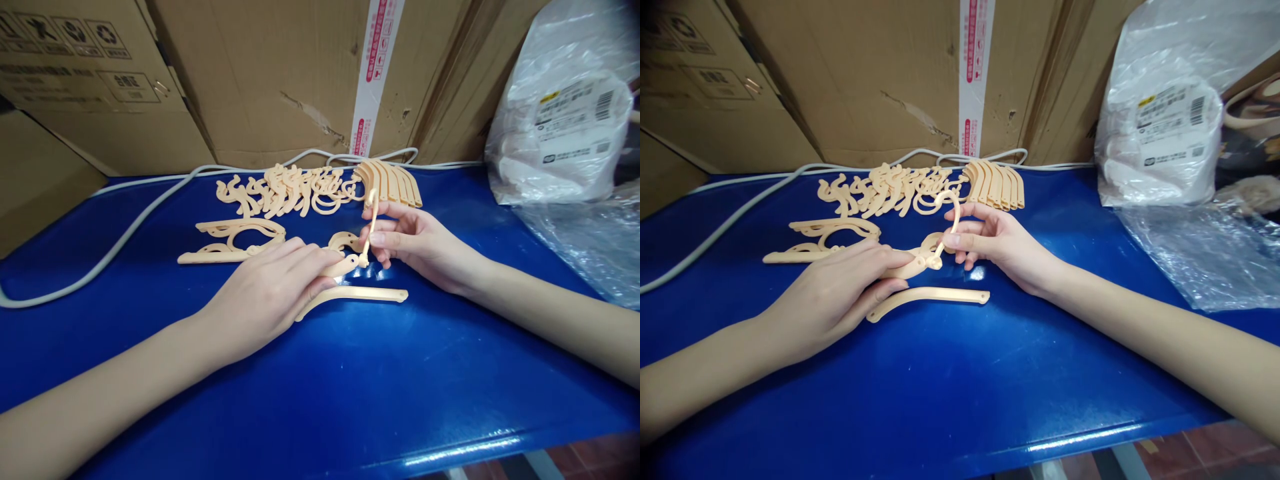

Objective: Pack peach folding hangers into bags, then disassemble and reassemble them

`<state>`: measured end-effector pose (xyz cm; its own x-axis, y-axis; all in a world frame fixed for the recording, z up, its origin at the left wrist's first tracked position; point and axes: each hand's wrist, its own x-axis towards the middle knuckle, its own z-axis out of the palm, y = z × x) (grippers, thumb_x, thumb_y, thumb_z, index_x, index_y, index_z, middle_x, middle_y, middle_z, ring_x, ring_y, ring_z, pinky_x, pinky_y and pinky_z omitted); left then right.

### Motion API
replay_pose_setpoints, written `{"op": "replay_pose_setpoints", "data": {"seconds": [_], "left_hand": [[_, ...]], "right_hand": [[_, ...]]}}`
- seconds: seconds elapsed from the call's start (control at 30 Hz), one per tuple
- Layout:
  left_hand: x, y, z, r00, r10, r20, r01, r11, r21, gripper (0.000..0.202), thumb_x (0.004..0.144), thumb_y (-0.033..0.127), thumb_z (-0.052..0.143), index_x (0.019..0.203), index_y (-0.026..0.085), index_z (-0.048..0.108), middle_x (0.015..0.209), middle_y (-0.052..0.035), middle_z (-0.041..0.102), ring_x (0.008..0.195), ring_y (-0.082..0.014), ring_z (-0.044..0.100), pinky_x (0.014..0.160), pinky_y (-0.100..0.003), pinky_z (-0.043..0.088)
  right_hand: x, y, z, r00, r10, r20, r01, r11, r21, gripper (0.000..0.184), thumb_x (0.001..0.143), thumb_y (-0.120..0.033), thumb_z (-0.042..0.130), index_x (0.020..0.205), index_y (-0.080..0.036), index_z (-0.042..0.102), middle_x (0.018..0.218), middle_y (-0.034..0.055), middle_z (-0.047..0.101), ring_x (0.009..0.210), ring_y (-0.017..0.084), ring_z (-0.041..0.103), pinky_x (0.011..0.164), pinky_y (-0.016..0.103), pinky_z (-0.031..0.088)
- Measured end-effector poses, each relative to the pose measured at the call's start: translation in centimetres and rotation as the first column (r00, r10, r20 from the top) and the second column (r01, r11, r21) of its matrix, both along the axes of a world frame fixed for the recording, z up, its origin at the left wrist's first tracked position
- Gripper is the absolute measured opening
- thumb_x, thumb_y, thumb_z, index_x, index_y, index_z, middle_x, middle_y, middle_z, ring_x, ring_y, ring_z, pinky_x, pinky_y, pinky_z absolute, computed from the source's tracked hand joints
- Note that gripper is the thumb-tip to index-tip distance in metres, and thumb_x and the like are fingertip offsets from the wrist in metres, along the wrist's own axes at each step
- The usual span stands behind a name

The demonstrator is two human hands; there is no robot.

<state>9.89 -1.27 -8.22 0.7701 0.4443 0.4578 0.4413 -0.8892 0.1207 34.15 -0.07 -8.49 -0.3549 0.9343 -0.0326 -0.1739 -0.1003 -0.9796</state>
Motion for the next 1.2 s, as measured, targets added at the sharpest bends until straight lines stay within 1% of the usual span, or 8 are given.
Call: {"op": "replay_pose_setpoints", "data": {"seconds": [0.2,0.4,0.57,0.77,0.93,1.07,1.2], "left_hand": [[0.11,-0.01,-0.01,1.0,-0.014,0.007,0.014,0.998,0.061,0.021,0.105,0.02,0.043,0.111,0.012,0.061,0.089,-0.0054,0.066,0.079,-0.0195,0.056,0.07,-0.029,0.042],[0.13,-0.14,-0.05,1.0,-0.019,0.018,0.016,0.989,0.148,0.023,0.104,0.02,0.044,0.11,0.009,0.063,0.091,-0.0075,0.07,0.08,-0.0209,0.057,0.075,-0.031,0.045],[-0.02,-0.05,-0.26,1.0,-0.026,-0.002,0.026,0.985,0.171,0.023,0.104,0.019,0.044,0.114,0.009,0.062,0.097,-0.0078,0.072,0.085,-0.0219,0.06,0.079,-0.034,0.047],[-0.15,0.08,-0.55,0.999,-0.028,-0.021,0.032,0.985,0.167,0.021,0.104,0.019,0.047,0.117,0.009,0.06,0.104,-0.009,0.073,0.089,-0.0227,0.064,0.081,-0.036,0.049],[-0.1,-0.1,-0.67,0.999,-0.035,-0.035,0.041,0.981,0.187,0.022,0.104,0.019,0.046,0.12,0.01,0.059,0.11,-0.0094,0.074,0.091,-0.0222,0.066,0.083,-0.036,0.05],[-0.14,-0.15,-0.77,0.999,-0.024,-0.048,0.034,0.974,0.222,0.022,0.105,0.019,0.045,0.119,0.011,0.059,0.11,-0.009,0.075,0.09,-0.0218,0.066,0.081,-0.035,0.05],[-0.19,-0.13,-0.76,0.998,-0.023,-0.054,0.036,0.966,0.256,0.022,0.104,0.018,0.046,0.119,0.009,0.06,0.108,-0.0109,0.075,0.088,-0.0241,0.066,0.076,-0.037,0.049]], "right_hand": [[-0.04,-0.11,0.01,1.0,-0.025,0.015,0.025,1.0,0.001,0.045,0.069,-0.026,0.088,0.104,-0.018,0.061,0.076,-0.0029,0.07,0.056,0.006,0.057,0.051,0.018,0.049],[-0.17,-0.23,-0.11,0.998,-0.05,0.038,0.049,0.999,0.008,0.049,0.066,-0.029,0.09,0.104,-0.018,0.062,0.076,-0.0023,0.071,0.056,0.006,0.057,0.053,0.019,0.049],[-0.25,-0.36,-0.11,0.996,-0.059,0.06,0.058,0.998,0.015,0.047,0.066,-0.03,0.09,0.103,-0.017,0.062,0.073,-0.0034,0.069,0.055,0.007,0.057,0.054,0.02,0.049],[-0.36,-0.47,-0.15,0.993,-0.085,0.079,0.083,0.996,0.036,0.048,0.067,-0.031,0.09,0.103,-0.016,0.063,0.07,-0.0039,0.068,0.053,0.007,0.055,0.051,0.021,0.049],[-0.32,-0.52,-0.23,0.995,-0.069,0.071,0.065,0.997,0.051,0.044,0.069,-0.029,0.089,0.101,-0.016,0.063,0.071,-0.0043,0.067,0.054,0.006,0.056,0.053,0.02,0.048],[-0.29,-0.58,-0.3,0.993,-0.065,0.094,0.06,0.997,0.057,0.042,0.07,-0.03,0.088,0.1,-0.017,0.062,0.072,-0.0039,0.067,0.054,0.007,0.055,0.054,0.022,0.047],[-0.3,-0.61,-0.45,0.991,-0.086,0.105,0.077,0.993,0.087,0.041,0.07,-0.029,0.088,0.099,-0.017,0.062,0.072,-0.0047,0.066,0.055,0.007,0.056,0.054,0.022,0.048]]}}
